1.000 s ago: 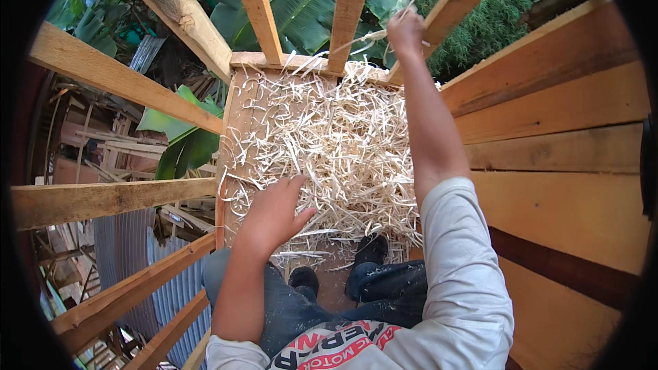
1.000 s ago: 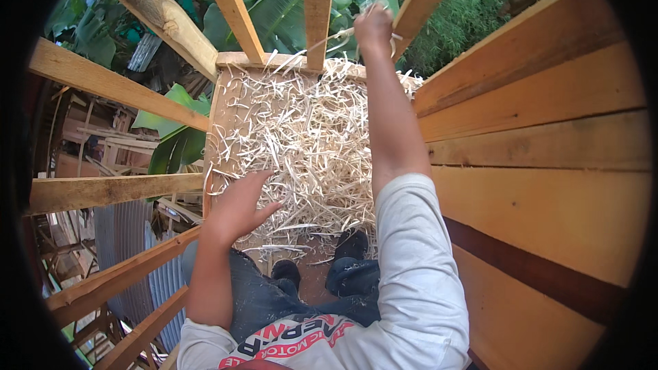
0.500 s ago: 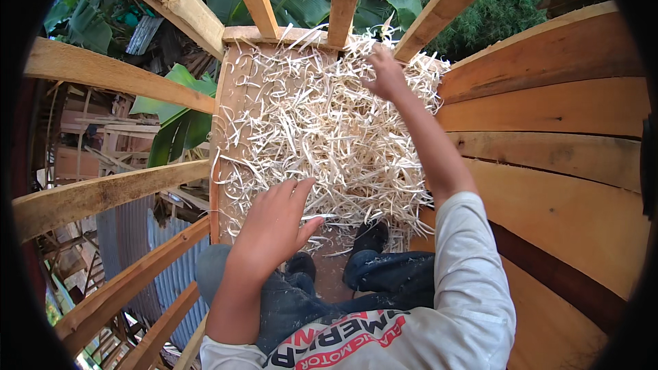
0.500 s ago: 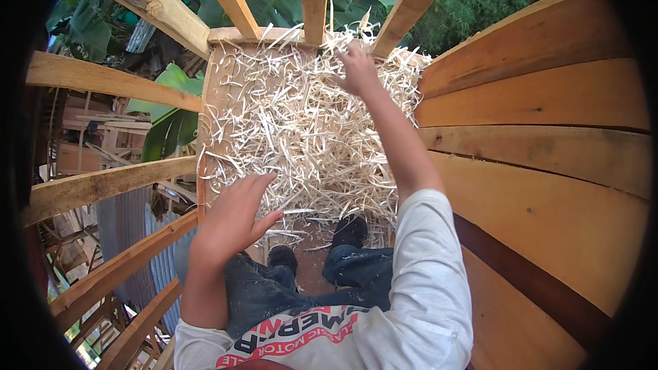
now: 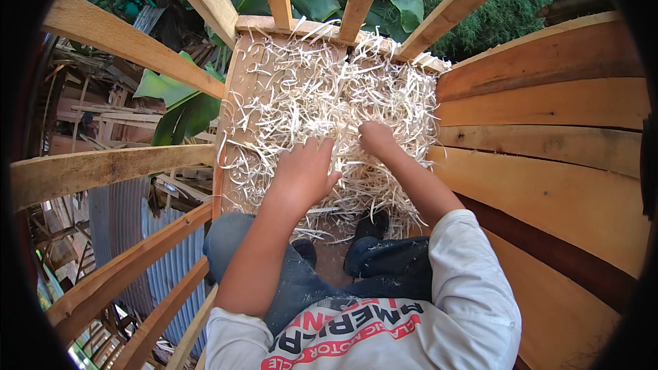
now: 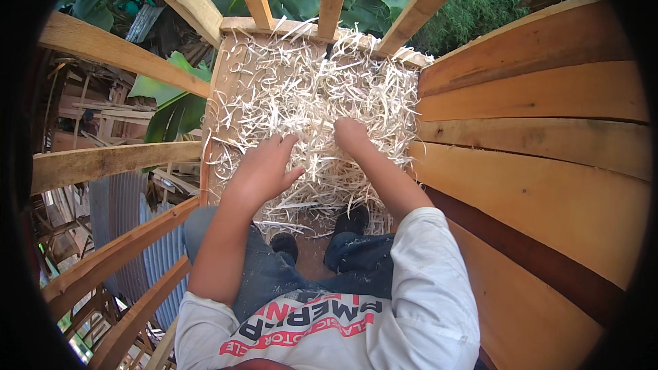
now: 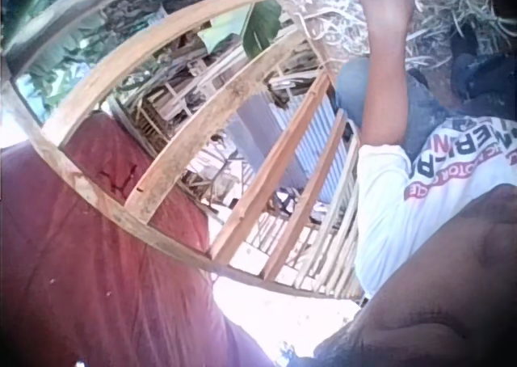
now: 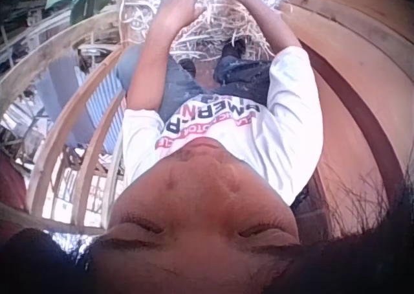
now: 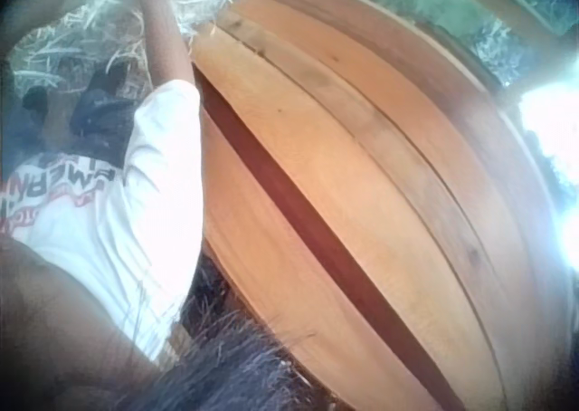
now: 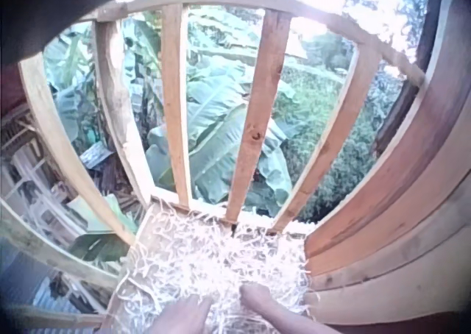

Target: The person sits inside a wooden structure and spreads wood shavings evenly across the floor using both hands. The person repeatedly picks up and redistributes the shavings to cover the surface.

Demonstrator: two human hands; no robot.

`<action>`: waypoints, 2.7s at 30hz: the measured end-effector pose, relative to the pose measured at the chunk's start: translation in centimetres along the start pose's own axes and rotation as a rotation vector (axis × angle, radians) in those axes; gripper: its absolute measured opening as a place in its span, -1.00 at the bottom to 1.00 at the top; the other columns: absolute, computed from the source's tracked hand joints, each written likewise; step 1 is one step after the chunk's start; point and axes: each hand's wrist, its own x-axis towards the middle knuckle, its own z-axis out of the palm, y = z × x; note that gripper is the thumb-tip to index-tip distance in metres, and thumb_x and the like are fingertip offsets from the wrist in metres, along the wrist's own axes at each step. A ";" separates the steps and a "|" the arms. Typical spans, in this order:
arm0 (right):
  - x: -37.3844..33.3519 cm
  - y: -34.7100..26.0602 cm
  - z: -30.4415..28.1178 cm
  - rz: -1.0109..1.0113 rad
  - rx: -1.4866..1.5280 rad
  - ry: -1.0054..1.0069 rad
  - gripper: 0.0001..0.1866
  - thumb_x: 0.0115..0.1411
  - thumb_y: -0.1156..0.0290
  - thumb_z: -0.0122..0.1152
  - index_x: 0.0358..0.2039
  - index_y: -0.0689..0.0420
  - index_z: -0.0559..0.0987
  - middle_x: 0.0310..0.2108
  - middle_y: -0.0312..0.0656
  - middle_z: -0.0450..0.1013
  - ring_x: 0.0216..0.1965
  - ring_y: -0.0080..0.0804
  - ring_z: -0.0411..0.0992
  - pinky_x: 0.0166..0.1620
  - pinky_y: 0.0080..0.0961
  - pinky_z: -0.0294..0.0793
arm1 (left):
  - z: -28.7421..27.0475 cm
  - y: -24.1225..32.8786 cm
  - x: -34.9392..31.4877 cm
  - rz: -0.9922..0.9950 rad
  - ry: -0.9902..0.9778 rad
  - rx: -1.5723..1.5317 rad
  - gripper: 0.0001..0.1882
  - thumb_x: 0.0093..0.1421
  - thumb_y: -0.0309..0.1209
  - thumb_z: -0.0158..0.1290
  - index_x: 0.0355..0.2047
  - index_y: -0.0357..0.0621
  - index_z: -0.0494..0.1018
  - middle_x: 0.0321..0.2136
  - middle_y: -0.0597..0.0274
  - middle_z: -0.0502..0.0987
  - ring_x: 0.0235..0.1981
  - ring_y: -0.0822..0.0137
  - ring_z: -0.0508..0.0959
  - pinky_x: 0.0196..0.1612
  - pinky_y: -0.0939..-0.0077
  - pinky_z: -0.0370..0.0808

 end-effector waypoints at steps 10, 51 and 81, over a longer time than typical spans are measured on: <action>-14.8 -5.4 -17.4 0.009 0.552 0.226 -0.86 0.09 0.46 0.31 -0.31 0.19 0.65 -0.45 -0.07 0.57 -0.41 -0.40 0.54 -0.38 -0.52 0.46 | 2.3 0.2 5.5 0.257 0.233 -0.218 -0.50 0.11 -0.24 0.18 0.03 -0.14 0.39 -0.08 -0.04 0.50 -0.13 -0.01 0.55 -0.08 0.20 0.49; -13.5 -2.6 -14.6 0.148 1.449 0.668 -0.90 0.16 0.55 0.23 -0.32 0.29 0.59 -0.44 -0.26 0.53 -0.42 -0.59 0.49 -0.39 -0.65 0.47 | 2.8 -2.7 4.2 -0.091 0.282 -0.145 -0.84 0.08 -0.44 0.13 -0.51 -0.34 0.52 -0.55 -0.08 0.56 -0.44 -0.01 0.59 -0.28 0.18 0.51; -0.9 1.6 3.1 0.006 -0.087 -0.155 -0.28 0.05 -0.04 0.27 0.14 0.06 0.35 0.16 0.11 0.23 0.10 0.03 0.35 0.08 0.06 0.35 | -0.4 1.6 -2.5 -0.035 -0.050 0.015 -0.51 0.13 -0.23 0.16 0.02 -0.15 0.33 -0.29 0.02 0.51 -0.25 0.02 0.57 -0.21 0.16 0.51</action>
